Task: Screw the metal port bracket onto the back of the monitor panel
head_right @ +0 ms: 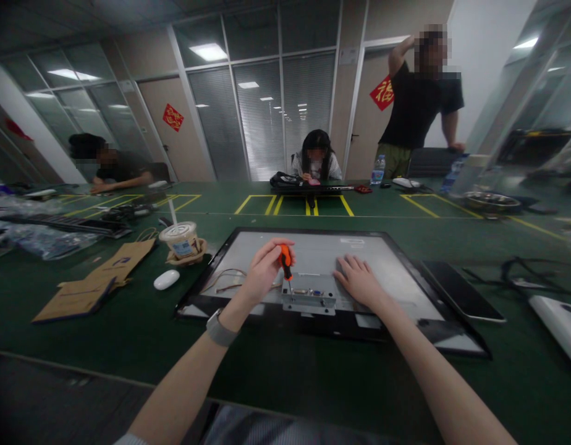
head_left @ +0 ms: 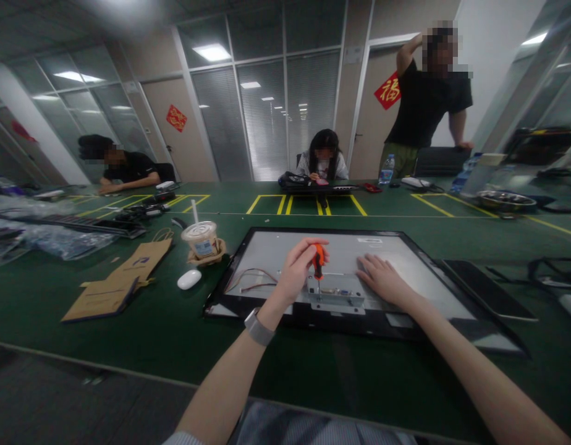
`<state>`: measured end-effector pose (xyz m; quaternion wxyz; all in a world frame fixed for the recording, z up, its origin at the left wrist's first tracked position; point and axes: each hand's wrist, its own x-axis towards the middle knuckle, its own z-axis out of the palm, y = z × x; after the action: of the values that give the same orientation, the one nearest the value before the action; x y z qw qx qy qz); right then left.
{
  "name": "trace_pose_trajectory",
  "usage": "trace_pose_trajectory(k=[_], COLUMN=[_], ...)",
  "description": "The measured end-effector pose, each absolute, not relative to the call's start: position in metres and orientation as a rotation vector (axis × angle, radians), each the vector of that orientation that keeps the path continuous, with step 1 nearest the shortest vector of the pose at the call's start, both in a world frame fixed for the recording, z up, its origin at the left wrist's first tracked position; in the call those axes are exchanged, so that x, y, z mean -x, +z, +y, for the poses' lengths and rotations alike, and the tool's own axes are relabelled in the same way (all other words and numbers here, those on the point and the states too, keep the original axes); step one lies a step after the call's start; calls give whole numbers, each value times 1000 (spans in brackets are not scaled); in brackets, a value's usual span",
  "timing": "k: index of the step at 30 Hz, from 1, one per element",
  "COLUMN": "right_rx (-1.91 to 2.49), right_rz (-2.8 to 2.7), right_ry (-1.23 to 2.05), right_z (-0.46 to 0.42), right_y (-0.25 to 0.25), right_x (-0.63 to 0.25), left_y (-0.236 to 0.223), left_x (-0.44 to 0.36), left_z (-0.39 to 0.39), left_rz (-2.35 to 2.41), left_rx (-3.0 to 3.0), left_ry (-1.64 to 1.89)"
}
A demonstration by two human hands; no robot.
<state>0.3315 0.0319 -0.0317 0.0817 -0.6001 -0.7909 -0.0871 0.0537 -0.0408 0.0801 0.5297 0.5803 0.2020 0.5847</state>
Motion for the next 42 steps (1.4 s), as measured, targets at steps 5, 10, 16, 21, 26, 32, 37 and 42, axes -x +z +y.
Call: trace_pose_trajectory(k=[5,10,16,21,26,32,37,42], right_rx=[1799,1795,1802,1830,1810,1817,1802,1808], right_rz=[-2371,-2374,-2371,-2371,-2373,-2371,-2357,-2361], right_ry=[-227,-239,-262,-263,-243,-204,-219,-211], right_z=[32,31,28,28,27,27,30,30], right_y=[-30,-30,-28,-26,-25,-24,-29,-28], right_x=[-332,-331,-328,-327,-328,-328,-332,-331], left_y=[82,79,80,85,83,78,76,75], left_x=[-54,-50,-52,-53,-54,-57,-55,-54], left_z=[-41,-40,-40,-43,-43,-38,-36,-35], left_rz=[429,540,663,712,663,524,554,538], left_rx=[-1375,-1481,-1484,-1467,-1442,-1335,-1366,-1390], left_ry=[1362,1341,1444,1438,1456,1457,1450,1421])
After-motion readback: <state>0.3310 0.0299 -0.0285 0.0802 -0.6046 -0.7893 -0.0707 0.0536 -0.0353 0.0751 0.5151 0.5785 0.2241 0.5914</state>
